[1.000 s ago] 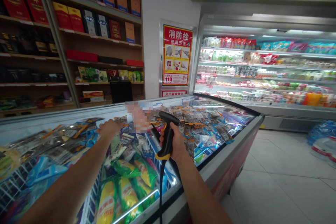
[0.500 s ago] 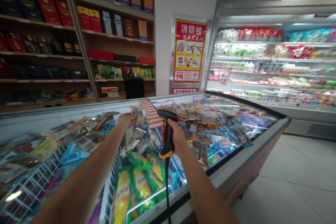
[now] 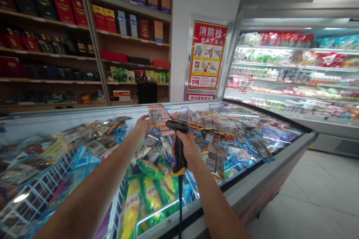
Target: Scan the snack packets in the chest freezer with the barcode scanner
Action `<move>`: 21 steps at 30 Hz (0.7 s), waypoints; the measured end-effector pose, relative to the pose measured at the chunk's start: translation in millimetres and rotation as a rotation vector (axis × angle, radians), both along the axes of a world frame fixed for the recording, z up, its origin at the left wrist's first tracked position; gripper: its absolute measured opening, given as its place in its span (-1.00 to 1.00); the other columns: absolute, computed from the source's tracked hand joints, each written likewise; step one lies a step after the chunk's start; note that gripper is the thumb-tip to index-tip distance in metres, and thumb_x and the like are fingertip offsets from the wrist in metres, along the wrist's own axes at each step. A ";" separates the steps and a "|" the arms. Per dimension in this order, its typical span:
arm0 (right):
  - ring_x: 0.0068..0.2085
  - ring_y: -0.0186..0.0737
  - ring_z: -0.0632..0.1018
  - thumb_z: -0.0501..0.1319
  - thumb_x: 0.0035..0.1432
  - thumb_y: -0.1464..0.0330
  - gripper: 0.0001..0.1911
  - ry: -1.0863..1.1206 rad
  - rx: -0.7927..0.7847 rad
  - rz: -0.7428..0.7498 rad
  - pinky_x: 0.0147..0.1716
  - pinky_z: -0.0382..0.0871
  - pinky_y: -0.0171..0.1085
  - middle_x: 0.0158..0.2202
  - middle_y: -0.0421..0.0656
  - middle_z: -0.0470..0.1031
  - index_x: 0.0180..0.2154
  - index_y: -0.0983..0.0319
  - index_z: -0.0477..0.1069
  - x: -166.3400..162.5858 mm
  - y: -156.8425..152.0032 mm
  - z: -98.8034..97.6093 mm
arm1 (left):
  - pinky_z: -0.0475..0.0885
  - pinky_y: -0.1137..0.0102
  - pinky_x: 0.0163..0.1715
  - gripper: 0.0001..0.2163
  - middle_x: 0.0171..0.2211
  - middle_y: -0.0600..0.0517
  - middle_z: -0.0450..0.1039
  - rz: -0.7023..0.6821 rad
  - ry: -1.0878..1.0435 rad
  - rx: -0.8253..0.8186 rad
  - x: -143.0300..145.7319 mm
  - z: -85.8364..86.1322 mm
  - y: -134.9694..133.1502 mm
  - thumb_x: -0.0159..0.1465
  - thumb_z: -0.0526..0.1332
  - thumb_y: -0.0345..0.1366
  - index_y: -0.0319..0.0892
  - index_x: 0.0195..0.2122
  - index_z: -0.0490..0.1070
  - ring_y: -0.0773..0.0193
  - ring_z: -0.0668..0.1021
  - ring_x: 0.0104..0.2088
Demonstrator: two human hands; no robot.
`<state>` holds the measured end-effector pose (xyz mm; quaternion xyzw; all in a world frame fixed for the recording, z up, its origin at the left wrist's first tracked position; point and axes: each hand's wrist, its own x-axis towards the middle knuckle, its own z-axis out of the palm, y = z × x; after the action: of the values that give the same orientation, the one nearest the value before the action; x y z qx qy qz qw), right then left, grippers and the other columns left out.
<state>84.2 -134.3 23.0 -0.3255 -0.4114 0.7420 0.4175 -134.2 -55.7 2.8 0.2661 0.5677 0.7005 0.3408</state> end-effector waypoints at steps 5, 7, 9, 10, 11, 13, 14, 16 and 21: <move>-0.76 -0.39 0.34 0.13 0.02 0.21 -0.76 0.002 -0.050 -0.019 -0.82 0.21 -0.43 -0.72 -0.25 0.35 -0.49 0.27 0.30 3.6 -0.9 2.9 | 0.43 0.34 -0.41 -0.61 -0.46 -0.01 0.46 -0.007 0.010 -0.009 1.8 2.2 1.0 -0.04 0.22 -0.53 -0.21 -0.14 0.32 0.28 0.53 -0.49; -0.75 -0.39 0.34 0.13 0.01 0.20 -0.76 0.025 -0.070 -0.006 -0.81 0.21 -0.43 -0.72 -0.25 0.35 -0.48 0.26 0.30 5.8 -0.9 2.9 | 0.43 0.34 -0.42 -0.61 -0.46 0.00 0.46 -0.008 0.026 -0.009 3.7 4.2 0.0 -0.03 0.21 -0.53 -0.20 -0.13 0.32 0.28 0.53 -0.48; -0.74 -0.39 0.35 0.13 0.02 0.19 -0.75 0.047 -0.073 -0.005 -0.81 0.21 -0.44 -0.72 -0.26 0.35 -0.47 0.26 0.30 9.1 -1.3 2.7 | 0.44 0.34 -0.42 -0.62 -0.45 0.00 0.47 -0.017 0.044 -0.010 5.9 6.1 -1.3 -0.02 0.20 -0.51 -0.19 -0.12 0.32 0.26 0.54 -0.46; -0.74 -0.38 0.35 0.12 0.03 0.19 -0.75 0.052 -0.073 -0.015 -0.81 0.21 -0.43 -0.72 -0.26 0.34 -0.46 0.26 0.31 11.5 -1.5 2.9 | 0.44 0.34 -0.42 -0.62 -0.45 0.01 0.47 -0.025 0.046 -0.010 7.3 7.0 -2.0 -0.01 0.19 -0.50 -0.18 -0.12 0.32 0.25 0.54 -0.45; -0.74 -0.38 0.34 0.11 0.04 0.19 -0.75 0.057 -0.073 -0.033 -0.81 0.20 -0.43 -0.73 -0.26 0.34 -0.47 0.26 0.31 14.7 -1.5 3.3 | 0.44 0.34 -0.42 -0.62 -0.45 0.01 0.47 -0.031 0.041 -0.009 9.0 7.7 -2.6 0.00 0.19 -0.50 -0.18 -0.11 0.32 0.25 0.54 -0.44; -0.76 -0.39 0.32 0.10 0.05 0.20 -0.74 0.077 -0.062 -0.080 -0.82 0.18 -0.43 -0.74 -0.25 0.32 -0.48 0.27 0.31 24.0 -0.5 5.0 | 0.44 0.37 -0.41 -0.64 -0.46 0.02 0.46 -0.046 0.019 0.000 14.8 8.9 -2.6 0.00 0.18 -0.52 -0.19 -0.13 0.31 0.26 0.54 -0.44; -0.76 -0.40 0.31 0.10 0.06 0.21 -0.74 0.094 -0.054 -0.103 -0.82 0.18 -0.43 -0.74 -0.25 0.32 -0.49 0.28 0.31 30.2 0.7 6.3 | 0.44 0.38 -0.41 -0.65 -0.47 0.03 0.45 -0.057 0.007 0.010 19.3 9.4 -1.6 0.00 0.17 -0.53 -0.19 -0.15 0.32 0.27 0.54 -0.44; -0.76 -0.40 0.31 0.09 0.07 0.21 -0.74 0.129 -0.037 -0.155 -0.81 0.18 -0.43 -0.73 -0.25 0.32 -0.48 0.27 0.31 45.0 4.7 9.1 | 0.44 0.38 -0.40 -0.68 -0.49 0.03 0.45 -0.099 0.001 0.038 32.3 10.5 3.0 -0.01 0.17 -0.55 -0.21 -0.20 0.32 0.28 0.54 -0.44; -0.71 -0.40 0.34 0.09 0.08 0.21 -0.75 0.173 -0.016 -0.315 -0.77 0.22 -0.42 -0.69 -0.25 0.33 -0.47 0.26 0.29 85.8 15.6 12.8 | 0.44 0.34 -0.38 -0.70 -0.44 -0.02 0.46 -0.174 0.087 0.094 85.0 19.7 31.1 -0.04 0.21 -0.54 -0.25 -0.23 0.33 0.26 0.54 -0.44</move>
<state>170.0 -118.7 35.8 -0.3241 -0.3119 0.6958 0.5600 -49.2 -24.6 22.5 0.3603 0.5232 0.6819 0.3625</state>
